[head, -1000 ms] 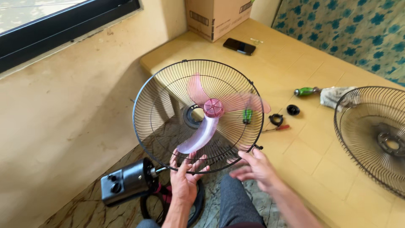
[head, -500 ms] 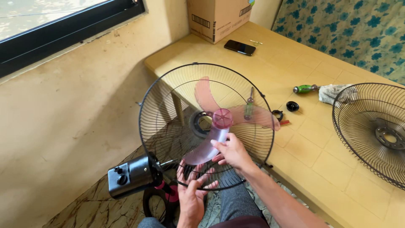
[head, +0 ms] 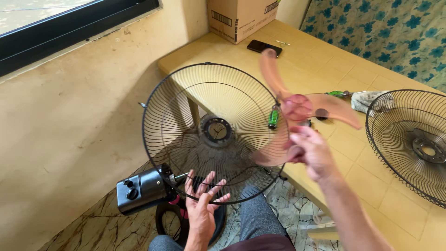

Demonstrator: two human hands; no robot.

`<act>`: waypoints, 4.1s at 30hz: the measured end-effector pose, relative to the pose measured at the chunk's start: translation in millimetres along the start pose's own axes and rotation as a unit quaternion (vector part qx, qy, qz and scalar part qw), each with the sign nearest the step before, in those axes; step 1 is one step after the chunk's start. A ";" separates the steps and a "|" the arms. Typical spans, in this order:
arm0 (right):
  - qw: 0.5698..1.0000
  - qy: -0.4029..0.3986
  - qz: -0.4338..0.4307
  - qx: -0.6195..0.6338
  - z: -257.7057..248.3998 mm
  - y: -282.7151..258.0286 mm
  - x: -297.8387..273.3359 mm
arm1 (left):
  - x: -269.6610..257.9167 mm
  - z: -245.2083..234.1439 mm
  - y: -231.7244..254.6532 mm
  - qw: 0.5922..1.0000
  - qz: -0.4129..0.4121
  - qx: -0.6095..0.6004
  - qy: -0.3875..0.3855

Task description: The person uses a screwdriver to tighten screws on the motor housing of a table fan. They then attach the front fan cage to the motor assembly, aligning and securing it by hand.

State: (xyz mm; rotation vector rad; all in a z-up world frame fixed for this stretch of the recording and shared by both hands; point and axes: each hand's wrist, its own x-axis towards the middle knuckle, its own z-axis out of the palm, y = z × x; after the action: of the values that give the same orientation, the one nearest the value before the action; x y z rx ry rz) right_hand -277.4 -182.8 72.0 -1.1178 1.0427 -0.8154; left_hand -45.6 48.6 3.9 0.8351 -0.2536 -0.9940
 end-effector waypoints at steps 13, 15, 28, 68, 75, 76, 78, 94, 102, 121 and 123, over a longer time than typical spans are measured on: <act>0.986 0.078 0.062 -0.137 -147.6 98.7 73.3 | -5.5 -18.1 16.2 0.998 0.041 0.040 0.032; 0.984 0.073 0.056 -0.151 -151.4 101.3 80.1 | -8.6 -23.3 19.6 0.997 0.049 0.048 0.032; 0.980 0.074 0.060 -0.172 -149.8 102.0 102.6 | -35.0 -45.0 42.1 0.994 0.062 0.059 0.069; 0.929 0.064 -0.235 -0.278 88.2 56.0 -54.2 | -41.9 -44.2 52.5 0.987 0.112 0.097 0.058; 0.785 -0.366 -0.402 -0.297 159.7 20.9 -119.4 | -67.2 -39.8 76.2 0.976 0.133 0.141 0.098; 0.763 -0.408 -0.408 -0.290 168.3 21.4 -125.2 | -69.7 -39.6 79.1 0.974 0.128 0.148 0.111; 0.745 -0.443 -0.400 -0.296 182.0 25.5 -132.3 | -73.0 -39.6 83.8 0.972 0.124 0.157 0.126; 0.785 -0.304 -0.442 -0.310 188.5 101.9 -156.9 | -79.1 -15.7 95.7 0.949 0.091 0.266 0.143; 0.814 -0.284 -0.432 -0.266 176.1 115.0 -160.5 | -69.5 -21.2 88.6 0.959 0.082 0.263 0.067; 0.877 -0.246 -0.377 -0.164 168.6 125.7 -168.8 | 17.8 -107.0 100.1 0.554 0.179 0.810 0.069; 0.881 -0.242 -0.367 -0.175 170.8 128.2 -170.4 | 17.6 -114.3 98.8 0.564 0.190 0.801 0.072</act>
State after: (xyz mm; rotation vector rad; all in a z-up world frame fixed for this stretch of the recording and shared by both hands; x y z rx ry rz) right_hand -168.9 59.0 5.8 -1.9695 0.3196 -0.8698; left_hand 89.1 118.7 -4.6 2.3684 -1.2448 0.0340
